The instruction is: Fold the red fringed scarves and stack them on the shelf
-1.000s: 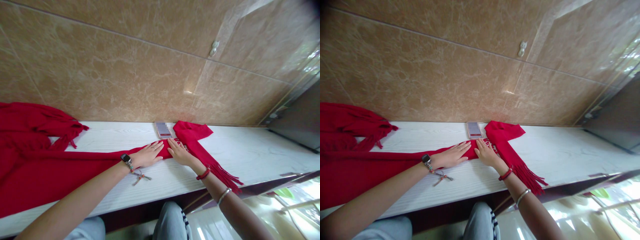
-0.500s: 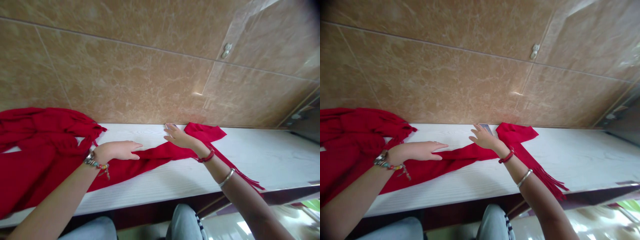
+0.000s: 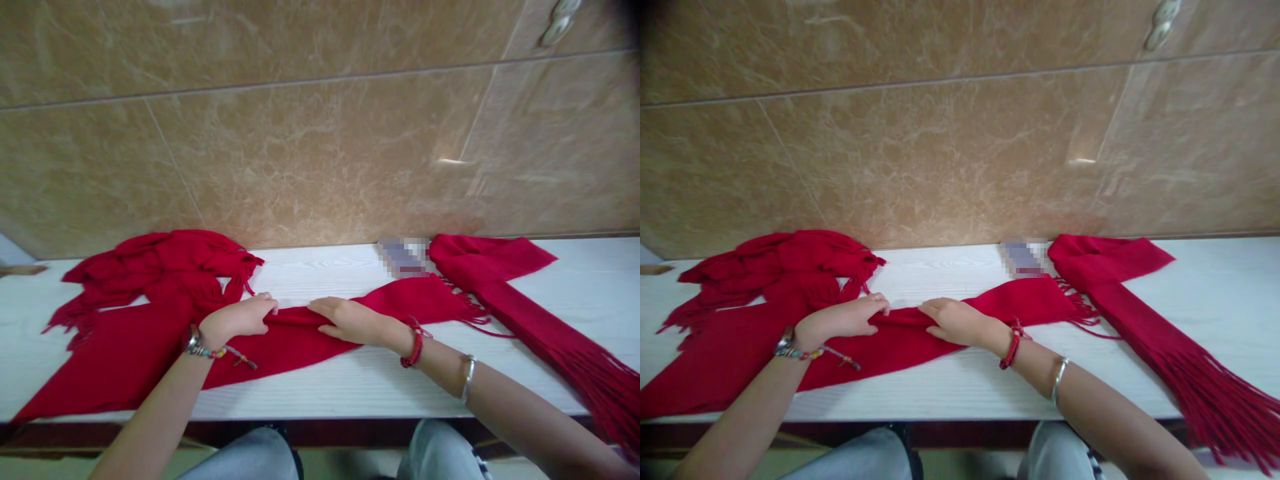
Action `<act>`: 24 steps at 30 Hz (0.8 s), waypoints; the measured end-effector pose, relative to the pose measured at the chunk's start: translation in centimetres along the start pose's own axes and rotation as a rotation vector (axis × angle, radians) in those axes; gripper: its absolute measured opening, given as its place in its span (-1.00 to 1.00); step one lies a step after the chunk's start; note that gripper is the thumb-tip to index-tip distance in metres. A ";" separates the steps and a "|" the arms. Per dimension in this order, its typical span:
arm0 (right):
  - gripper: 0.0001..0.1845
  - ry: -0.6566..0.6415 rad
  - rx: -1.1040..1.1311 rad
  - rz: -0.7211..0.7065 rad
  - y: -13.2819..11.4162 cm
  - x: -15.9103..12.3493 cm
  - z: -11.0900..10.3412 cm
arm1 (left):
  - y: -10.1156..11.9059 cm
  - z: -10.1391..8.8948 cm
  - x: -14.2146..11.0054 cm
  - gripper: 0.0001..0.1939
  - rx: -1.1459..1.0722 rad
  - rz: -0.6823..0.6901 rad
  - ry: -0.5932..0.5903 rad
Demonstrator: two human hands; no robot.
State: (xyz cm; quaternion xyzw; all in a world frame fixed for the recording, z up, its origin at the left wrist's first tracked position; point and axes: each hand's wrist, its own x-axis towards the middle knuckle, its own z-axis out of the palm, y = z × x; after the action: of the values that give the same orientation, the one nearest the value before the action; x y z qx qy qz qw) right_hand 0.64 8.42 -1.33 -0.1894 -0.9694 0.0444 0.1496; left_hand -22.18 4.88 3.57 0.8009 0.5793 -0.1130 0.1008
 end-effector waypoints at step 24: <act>-0.67 0.129 -0.104 -0.135 -0.1 -0.6 0.5 | -5.3 -0.4 -7.6 -0.51 0.116 -0.441 0.271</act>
State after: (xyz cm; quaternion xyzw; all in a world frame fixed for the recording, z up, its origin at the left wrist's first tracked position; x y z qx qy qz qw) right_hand 1.01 8.09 -1.97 -0.1336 -0.9693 -0.0285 0.2042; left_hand -29.49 -0.24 6.00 0.6675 0.7407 -0.0569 -0.0506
